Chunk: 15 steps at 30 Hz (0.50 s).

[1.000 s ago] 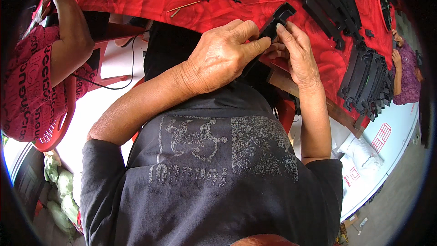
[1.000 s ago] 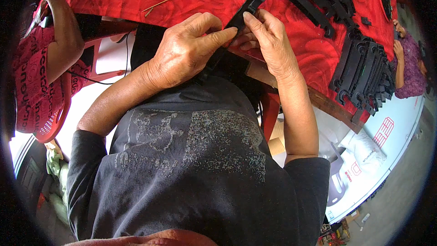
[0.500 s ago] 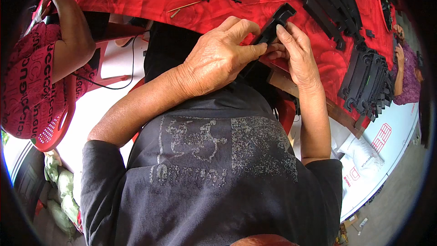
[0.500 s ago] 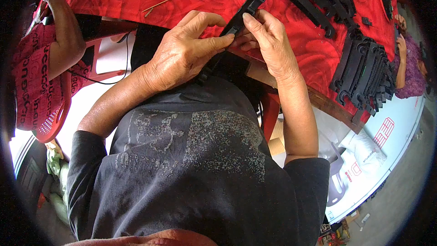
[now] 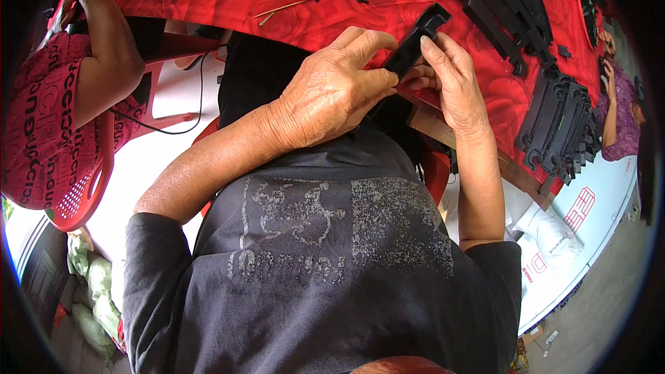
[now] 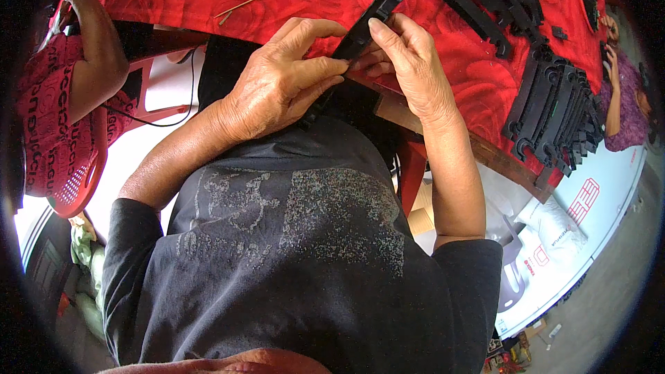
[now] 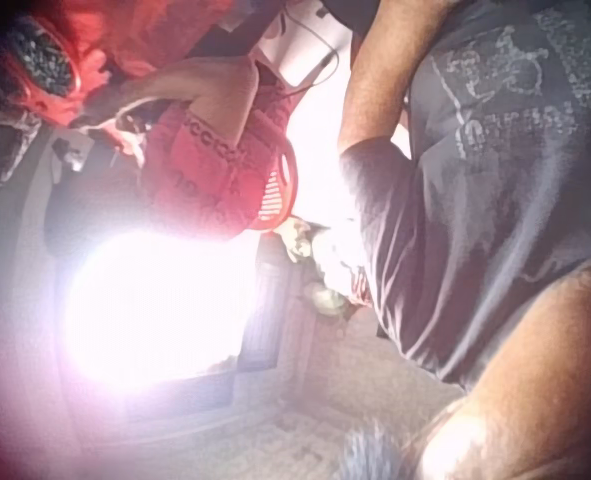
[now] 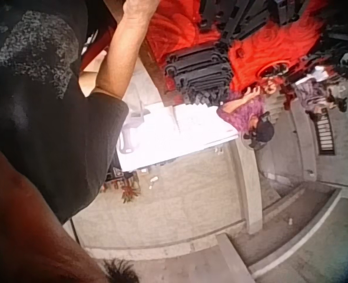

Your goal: The person assembles plastic components by fitting and pressing small parts into a black plastic housing by hand.

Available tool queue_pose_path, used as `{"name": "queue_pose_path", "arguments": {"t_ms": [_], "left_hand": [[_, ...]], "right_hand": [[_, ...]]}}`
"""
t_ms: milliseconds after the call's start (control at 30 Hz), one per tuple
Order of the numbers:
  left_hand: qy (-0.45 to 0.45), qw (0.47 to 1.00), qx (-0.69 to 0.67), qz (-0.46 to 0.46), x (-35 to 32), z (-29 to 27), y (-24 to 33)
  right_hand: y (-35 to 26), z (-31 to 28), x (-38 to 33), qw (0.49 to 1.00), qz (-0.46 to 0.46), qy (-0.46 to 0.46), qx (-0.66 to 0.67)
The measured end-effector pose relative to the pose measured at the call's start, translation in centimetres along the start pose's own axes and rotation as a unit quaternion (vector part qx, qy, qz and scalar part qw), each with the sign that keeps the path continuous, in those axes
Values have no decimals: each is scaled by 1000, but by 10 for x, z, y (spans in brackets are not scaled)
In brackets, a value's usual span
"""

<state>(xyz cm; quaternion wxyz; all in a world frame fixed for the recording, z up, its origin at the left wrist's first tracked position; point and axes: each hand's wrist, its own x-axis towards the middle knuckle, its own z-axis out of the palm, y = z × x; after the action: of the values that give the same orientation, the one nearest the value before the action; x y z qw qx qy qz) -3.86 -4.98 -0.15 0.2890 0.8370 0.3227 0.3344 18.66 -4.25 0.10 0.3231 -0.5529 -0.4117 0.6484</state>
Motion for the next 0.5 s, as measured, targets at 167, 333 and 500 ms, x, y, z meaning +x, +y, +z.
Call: {"name": "queue_pose_path", "arguments": {"t_ms": [167, 333, 500], "left_hand": [[3, 1000, -3, -9, 5, 0, 0], [10, 999, 42, 0, 19, 3, -1], [-13, 997, 73, -2, 23, 2, -2]], "right_hand": [[-1, 0, 0, 1000, 6, 1, -10], [0, 0, 1, 1000, 2, 12, 2], [-3, 0, 0, 1000, 5, 11, 9]]}}
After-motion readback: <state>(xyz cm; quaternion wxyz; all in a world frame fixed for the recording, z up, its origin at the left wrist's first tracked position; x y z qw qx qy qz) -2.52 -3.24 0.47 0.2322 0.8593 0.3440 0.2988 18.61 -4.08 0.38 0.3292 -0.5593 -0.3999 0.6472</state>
